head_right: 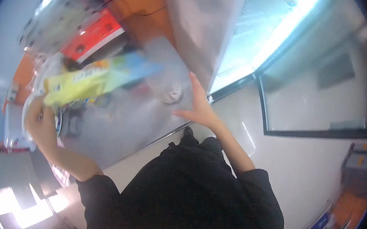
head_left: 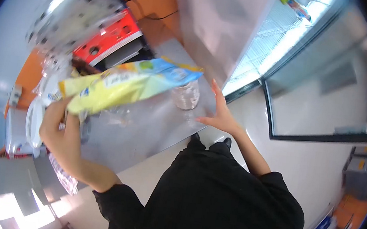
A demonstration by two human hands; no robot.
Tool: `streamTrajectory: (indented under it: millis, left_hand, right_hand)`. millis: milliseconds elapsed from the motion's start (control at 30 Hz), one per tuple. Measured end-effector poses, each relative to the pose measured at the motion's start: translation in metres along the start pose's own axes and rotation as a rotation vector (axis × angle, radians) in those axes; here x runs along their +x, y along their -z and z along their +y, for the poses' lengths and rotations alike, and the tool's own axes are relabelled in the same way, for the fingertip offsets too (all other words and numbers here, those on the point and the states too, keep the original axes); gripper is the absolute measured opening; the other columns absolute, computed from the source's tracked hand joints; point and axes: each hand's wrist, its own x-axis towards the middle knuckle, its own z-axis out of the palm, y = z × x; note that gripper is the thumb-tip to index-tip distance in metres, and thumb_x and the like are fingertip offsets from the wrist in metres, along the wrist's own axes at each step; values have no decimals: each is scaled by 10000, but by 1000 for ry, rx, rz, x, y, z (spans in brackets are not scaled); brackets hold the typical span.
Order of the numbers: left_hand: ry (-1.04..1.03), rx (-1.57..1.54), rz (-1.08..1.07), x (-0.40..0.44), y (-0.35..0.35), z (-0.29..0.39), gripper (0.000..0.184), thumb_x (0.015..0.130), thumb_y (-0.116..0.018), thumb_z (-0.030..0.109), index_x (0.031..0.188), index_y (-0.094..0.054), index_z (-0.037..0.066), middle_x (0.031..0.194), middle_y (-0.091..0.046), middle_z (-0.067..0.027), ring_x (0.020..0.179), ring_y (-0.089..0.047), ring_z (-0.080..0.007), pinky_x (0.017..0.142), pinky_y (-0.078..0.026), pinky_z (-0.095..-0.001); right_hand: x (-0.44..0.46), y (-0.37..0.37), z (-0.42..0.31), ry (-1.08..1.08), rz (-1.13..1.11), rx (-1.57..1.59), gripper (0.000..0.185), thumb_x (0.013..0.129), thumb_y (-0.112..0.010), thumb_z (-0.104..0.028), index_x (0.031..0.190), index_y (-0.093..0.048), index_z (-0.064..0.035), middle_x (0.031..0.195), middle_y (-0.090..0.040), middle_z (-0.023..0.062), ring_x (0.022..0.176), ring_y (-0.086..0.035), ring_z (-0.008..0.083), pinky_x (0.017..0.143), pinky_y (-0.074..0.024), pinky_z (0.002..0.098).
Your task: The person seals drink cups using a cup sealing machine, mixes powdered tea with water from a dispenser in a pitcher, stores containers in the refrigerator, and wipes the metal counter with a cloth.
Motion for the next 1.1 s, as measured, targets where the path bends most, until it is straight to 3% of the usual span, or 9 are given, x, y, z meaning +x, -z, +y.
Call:
streamTrajectory:
  millis: [67,233,467,567,600,700,833,967,1100]
  left_hand:
    - [33,99,36,-35,22,-7,202,616,-488,-56,769,-614,-17,659,-569,-65,542,-470,-130,497,-354,-229]
    - [493,212,55,-151,73,3,172,621,-507,-40,741,-626,-7,629,-559,-71,524,-457,-142,473,-350,-234]
    - [1352,602,-22,-306,118,27,114,666,-548,72,717,-588,-22,592,-509,-103,501,-446,-183,485,-366,-285]
    - [1471,586,77,-384,119,-15,157,676,-562,143,709,-596,-6,614,-541,-115,536,-502,-235,512,-396,-310]
    - [1491,621,34,-408,122,-28,164,676,-567,160,710,-604,4,624,-551,-119,557,-519,-247,522,-405,-317]
    - [1545,719,-95,-454,140,-81,189,680,-580,239,706,-640,63,650,-585,-128,612,-575,-278,551,-443,-358]
    - [1325,582,-155,-511,147,-196,132,631,-635,215,656,-651,87,597,-580,-107,570,-567,-277,544,-448,-368]
    - [919,324,-381,-441,163,-303,110,627,-613,209,622,-652,106,865,-605,-10,856,-527,-211,769,-382,-356]
    - [632,151,-311,-365,180,-384,56,566,-634,156,591,-650,109,1305,-359,-45,1220,-258,-313,998,-188,-457]
  right_hand:
    - [25,-25,10,226,63,-146,1065,574,-756,-234,1327,-39,3,1379,-92,196,1252,-196,294,1013,-186,369]
    - [64,-41,14,-69,-109,61,886,608,-748,-243,1250,-190,1,1242,-308,171,1144,-352,291,943,-308,362]
    - [89,-53,49,318,91,-167,885,682,-693,-242,1301,-112,7,1315,-219,185,1218,-248,285,1003,-197,380]
    - [34,-90,38,501,312,-103,715,734,-632,-198,1277,-216,12,1300,-288,179,1209,-280,283,992,-216,376]
    - [21,-120,24,594,155,-72,603,737,-615,-164,1225,-305,9,1255,-351,172,1160,-347,270,968,-256,370]
    - [8,-248,-70,727,-445,-77,301,739,-561,-58,1030,-513,-3,1093,-504,144,961,-518,236,845,-400,331]
    - [47,-516,-168,656,-662,339,157,793,-456,2,923,-544,1,917,-542,118,833,-543,218,721,-451,279]
    - [112,-810,-179,807,-564,-128,201,803,-446,-101,952,-563,-35,1016,-519,166,964,-506,284,778,-425,350]
    - [128,-892,-172,637,-448,-731,219,795,-449,-171,938,-589,-83,1016,-539,150,959,-525,271,760,-447,432]
